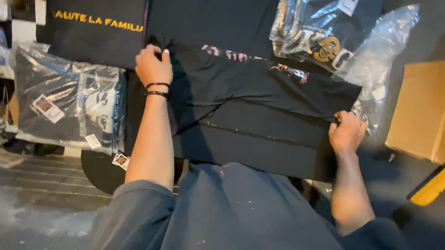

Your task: Folding a black t-shirt using a cardboard template for uniform sizing

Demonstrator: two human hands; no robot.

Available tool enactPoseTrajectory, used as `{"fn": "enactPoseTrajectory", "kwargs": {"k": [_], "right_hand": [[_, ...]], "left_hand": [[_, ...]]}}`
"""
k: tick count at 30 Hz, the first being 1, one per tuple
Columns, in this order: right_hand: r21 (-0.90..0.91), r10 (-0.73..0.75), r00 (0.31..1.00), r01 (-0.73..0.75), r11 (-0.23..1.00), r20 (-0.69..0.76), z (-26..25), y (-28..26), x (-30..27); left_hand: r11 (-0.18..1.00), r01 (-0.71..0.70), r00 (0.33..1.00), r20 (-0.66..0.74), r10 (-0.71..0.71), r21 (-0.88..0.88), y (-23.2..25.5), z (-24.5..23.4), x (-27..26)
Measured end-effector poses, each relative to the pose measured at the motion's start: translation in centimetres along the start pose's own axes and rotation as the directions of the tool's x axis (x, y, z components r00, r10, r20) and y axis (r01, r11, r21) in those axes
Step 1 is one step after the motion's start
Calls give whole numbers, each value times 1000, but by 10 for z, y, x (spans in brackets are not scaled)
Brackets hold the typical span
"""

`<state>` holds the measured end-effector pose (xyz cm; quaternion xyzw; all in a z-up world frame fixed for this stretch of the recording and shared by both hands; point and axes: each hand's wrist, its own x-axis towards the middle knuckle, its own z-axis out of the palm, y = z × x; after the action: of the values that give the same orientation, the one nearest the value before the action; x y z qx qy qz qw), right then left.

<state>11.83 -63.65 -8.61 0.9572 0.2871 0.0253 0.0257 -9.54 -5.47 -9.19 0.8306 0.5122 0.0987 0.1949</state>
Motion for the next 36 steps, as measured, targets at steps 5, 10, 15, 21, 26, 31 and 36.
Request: {"fn": "enactPoseTrajectory", "kwargs": {"k": [5, 10, 15, 21, 26, 31, 36], "right_hand": [[-48, 3, 998, 0, 999, 62, 8, 13, -3], [-86, -41, 999, 41, 995, 4, 16, 20, 2], [-68, -10, 996, 16, 998, 85, 2, 6, 2], [-149, -68, 997, 62, 987, -40, 1, 4, 0], [-124, 83, 990, -68, 990, 115, -20, -10, 13], [263, -13, 988, 53, 963, -153, -39, -54, 65], [349, -17, 999, 5, 937, 31, -25, -83, 116]], "left_hand": [[959, 255, 946, 237, -221, -122, -8, -30, -14], [972, 236, 922, 314, -227, 11, -26, -19, 1], [940, 318, 924, 264, -278, -124, 13, -41, 24], [970, 234, 963, 151, -223, -62, -2, 11, 58], [954, 273, 951, 182, -249, -121, 0, 11, 64], [966, 233, 962, 172, -212, -113, -4, 18, 64], [968, 174, 982, 107, -157, -182, -14, 42, 68]]}}
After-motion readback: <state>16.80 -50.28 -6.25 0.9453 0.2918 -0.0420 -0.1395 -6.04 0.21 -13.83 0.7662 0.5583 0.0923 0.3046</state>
